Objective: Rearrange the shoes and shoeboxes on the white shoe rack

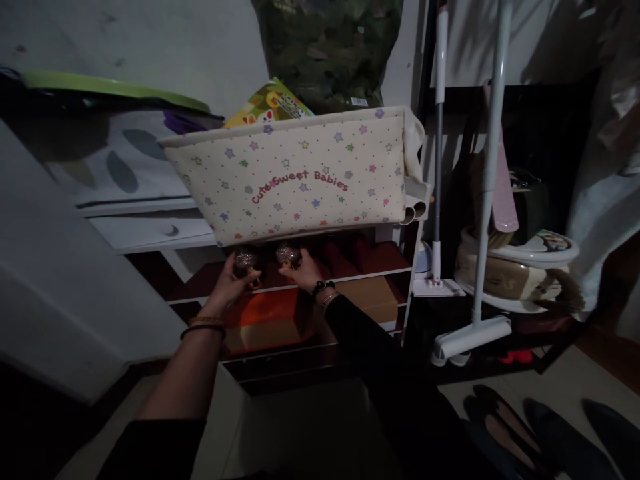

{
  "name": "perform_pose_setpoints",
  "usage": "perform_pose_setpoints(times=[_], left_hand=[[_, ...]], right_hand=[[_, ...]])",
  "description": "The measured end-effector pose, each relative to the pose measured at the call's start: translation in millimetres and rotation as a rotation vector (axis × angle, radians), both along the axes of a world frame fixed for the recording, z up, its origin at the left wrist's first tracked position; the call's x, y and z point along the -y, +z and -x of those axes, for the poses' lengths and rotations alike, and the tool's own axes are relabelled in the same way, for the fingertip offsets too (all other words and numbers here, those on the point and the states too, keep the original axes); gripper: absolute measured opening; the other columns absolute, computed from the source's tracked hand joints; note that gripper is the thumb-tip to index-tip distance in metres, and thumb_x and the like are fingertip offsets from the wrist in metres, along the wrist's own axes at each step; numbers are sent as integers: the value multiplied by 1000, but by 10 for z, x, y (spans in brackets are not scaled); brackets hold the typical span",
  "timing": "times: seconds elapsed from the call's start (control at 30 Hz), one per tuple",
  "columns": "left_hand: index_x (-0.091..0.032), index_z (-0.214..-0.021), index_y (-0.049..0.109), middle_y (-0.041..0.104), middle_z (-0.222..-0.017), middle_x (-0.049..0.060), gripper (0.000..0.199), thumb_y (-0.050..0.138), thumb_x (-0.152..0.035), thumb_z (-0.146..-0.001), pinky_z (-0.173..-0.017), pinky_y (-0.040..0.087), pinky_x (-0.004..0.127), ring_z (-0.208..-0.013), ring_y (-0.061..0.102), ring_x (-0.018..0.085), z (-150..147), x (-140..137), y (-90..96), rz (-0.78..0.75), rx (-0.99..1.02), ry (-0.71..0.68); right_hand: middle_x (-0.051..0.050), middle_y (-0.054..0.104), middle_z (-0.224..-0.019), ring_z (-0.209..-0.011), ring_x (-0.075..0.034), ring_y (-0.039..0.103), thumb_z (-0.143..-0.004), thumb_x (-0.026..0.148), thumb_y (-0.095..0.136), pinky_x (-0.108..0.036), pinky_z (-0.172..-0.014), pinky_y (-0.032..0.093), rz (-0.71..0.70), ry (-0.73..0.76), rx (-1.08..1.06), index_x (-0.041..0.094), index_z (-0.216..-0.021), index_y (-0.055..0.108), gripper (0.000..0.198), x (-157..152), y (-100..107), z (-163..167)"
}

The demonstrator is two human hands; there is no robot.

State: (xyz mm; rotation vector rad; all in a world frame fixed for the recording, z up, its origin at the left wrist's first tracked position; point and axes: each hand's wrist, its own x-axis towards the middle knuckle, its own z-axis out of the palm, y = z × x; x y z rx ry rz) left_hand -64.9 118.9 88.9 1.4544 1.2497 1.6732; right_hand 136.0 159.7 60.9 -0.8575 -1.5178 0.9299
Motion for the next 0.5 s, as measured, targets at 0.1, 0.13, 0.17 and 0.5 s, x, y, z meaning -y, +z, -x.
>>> perform_pose_setpoints(times=[0.1,0.13,0.17,0.5], left_hand=[[-20,-121,57,72,-121,9,65,84,-19,-62,-95,55,31,-108,68,19,-80,31,5,-17,-9,-27],[-20,-114,57,72,-115,8,59,84,-21,-62,-92,55,30,-104,68,19,-106,38,9,-9,-15,-33],[-21,-109,56,72,-110,6,55,84,-23,-61,-88,55,29,-100,68,19,-129,43,15,3,-22,-35],[-21,-102,54,70,-95,2,52,84,-25,-60,-77,54,27,-86,66,17,-253,61,42,44,-73,14]], right_hand=[[-2,72,-105,-95,-17,70,-72,26,87,-33,-90,58,33,37,-89,26,-136,50,74,13,-2,42],[-1,72,-104,-95,-17,70,-72,26,87,-33,-90,58,32,45,-103,26,-135,50,73,16,-4,52],[-1,72,-105,-95,-17,70,-72,26,87,-33,-90,58,32,46,-108,26,-134,50,72,18,-7,57],[0,72,-104,-92,-16,68,-70,26,87,-31,-86,57,52,16,-104,26,-134,52,73,33,-30,18]])
